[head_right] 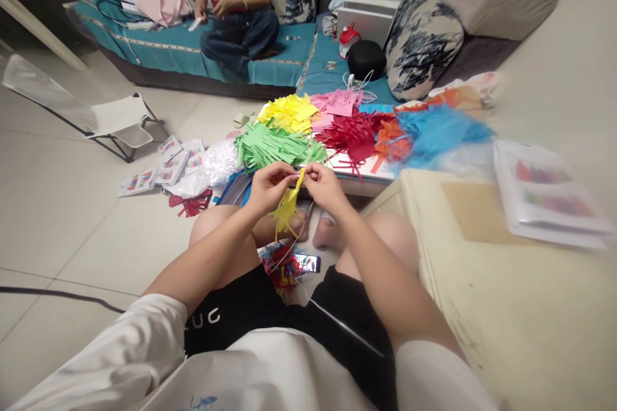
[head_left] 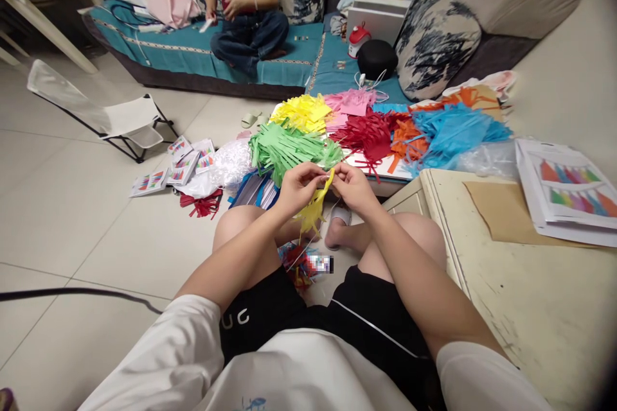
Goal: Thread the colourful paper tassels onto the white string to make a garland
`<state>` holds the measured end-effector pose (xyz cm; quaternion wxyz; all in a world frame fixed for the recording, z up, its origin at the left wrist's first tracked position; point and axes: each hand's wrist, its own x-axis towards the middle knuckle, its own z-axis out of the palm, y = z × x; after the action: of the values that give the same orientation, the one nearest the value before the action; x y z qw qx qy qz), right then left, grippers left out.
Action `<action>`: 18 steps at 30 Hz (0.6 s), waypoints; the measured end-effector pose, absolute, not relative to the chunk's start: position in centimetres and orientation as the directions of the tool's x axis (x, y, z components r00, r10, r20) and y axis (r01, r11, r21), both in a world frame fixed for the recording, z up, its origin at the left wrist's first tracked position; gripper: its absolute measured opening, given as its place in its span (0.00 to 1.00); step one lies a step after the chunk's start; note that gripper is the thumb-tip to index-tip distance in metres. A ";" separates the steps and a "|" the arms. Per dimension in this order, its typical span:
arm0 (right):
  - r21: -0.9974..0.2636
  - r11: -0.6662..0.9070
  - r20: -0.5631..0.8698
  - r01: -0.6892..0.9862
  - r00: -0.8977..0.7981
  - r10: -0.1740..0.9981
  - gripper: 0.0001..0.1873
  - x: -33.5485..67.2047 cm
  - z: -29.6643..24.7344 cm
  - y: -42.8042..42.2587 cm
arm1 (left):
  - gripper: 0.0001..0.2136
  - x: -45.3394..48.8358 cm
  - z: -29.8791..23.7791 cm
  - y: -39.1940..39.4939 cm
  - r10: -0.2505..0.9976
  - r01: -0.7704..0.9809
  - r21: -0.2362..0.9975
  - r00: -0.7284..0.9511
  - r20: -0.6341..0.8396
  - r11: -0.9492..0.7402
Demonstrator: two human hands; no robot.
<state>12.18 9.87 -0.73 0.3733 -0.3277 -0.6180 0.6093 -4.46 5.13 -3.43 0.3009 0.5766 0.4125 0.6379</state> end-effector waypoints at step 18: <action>-0.956 0.247 0.149 0.157 -0.464 0.873 0.10 11.6 -2.5 9.6 | 0.22 -4.8 -3.2 6.0 0.908 -0.195 0.938 -0.367 0.201 -0.286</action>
<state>11.61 9.61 -2.52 0.3645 -0.3676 -0.7005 0.4912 -4.75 6.02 -3.18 0.3964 0.3994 0.4468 0.6955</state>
